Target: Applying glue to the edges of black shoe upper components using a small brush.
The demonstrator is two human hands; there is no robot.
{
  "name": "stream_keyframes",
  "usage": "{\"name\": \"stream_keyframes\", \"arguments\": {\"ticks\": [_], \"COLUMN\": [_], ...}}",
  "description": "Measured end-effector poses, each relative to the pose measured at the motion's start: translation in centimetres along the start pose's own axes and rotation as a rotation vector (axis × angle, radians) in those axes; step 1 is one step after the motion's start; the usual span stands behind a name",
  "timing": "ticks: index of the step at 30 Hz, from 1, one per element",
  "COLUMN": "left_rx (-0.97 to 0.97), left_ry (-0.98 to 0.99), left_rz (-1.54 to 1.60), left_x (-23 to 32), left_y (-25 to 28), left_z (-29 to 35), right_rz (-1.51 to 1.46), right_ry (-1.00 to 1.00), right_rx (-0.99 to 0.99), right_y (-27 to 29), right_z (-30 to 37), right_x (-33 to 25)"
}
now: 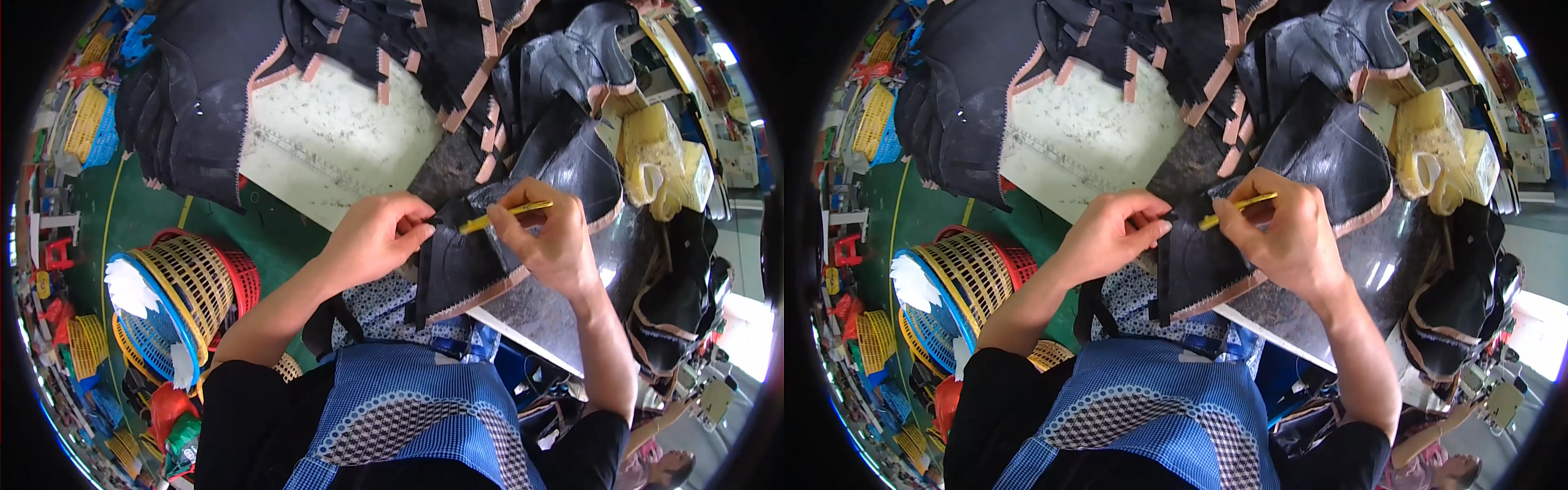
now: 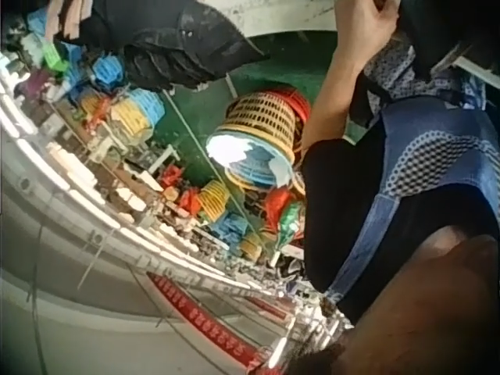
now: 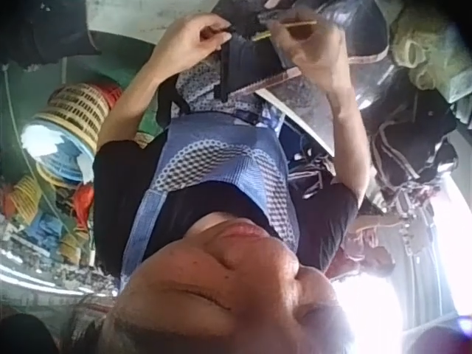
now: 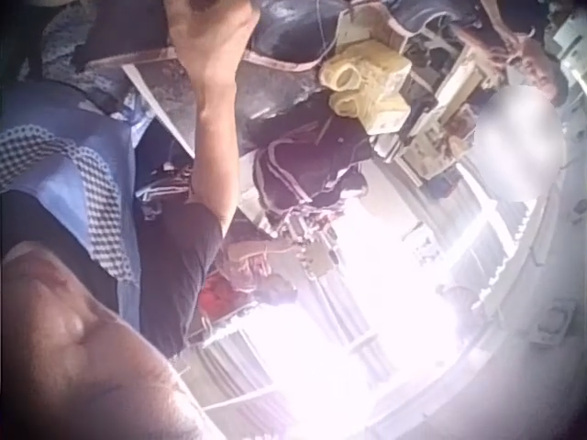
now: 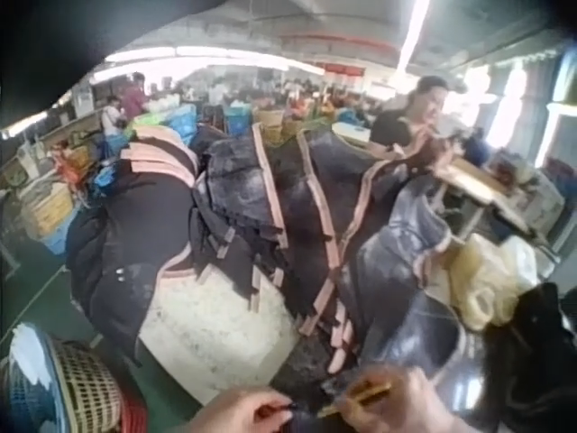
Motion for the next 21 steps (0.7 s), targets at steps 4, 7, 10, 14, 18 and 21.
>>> {"name": "stream_keyframes", "arguments": {"ticks": [4, 7, 10, 14, 18, 21], "left_rx": [-0.001, 0.017, 0.011, 0.021, -0.027, -0.035], "left_ry": [-0.03, -0.043, -0.061, -0.086, -0.109, -0.079], "left_rz": [-0.032, 0.002, -0.011, -0.015, -0.092, -0.071], "left_x": [-0.2, 0.2, -0.1, 0.3, 0.6, 0.0], "left_y": [-0.1, -0.1, -0.1, -0.3, -0.6, -0.6], "left_z": [0.1, 0.1, 0.4, 1.5, 1.1, 1.0], "right_rz": [0.262, -0.191, -0.094, -0.183, -0.392, -0.136], "right_ry": [-0.171, -0.166, -0.227, -0.251, 0.101, 0.026], "right_rx": [-0.245, 0.046, 0.076, 0.02, 0.072, 0.033], "right_y": [2.2, 3.3, 2.8, 4.5, 1.2, -1.6], "right_z": [2.7, 2.0, 2.6, 5.8, 5.3, 6.7], "right_x": [1.3, 2.0, 5.0, 5.1, 1.6, 2.4]}}
Point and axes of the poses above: each hand's wrist, its own z-axis away from the middle knuckle, its own y-axis out of the back of the hand, x = y × z, the point moved 3 cm from there along -z, towards the middle knuckle, and after that the axes turned 1 degree about z, right-handed, at the moved point
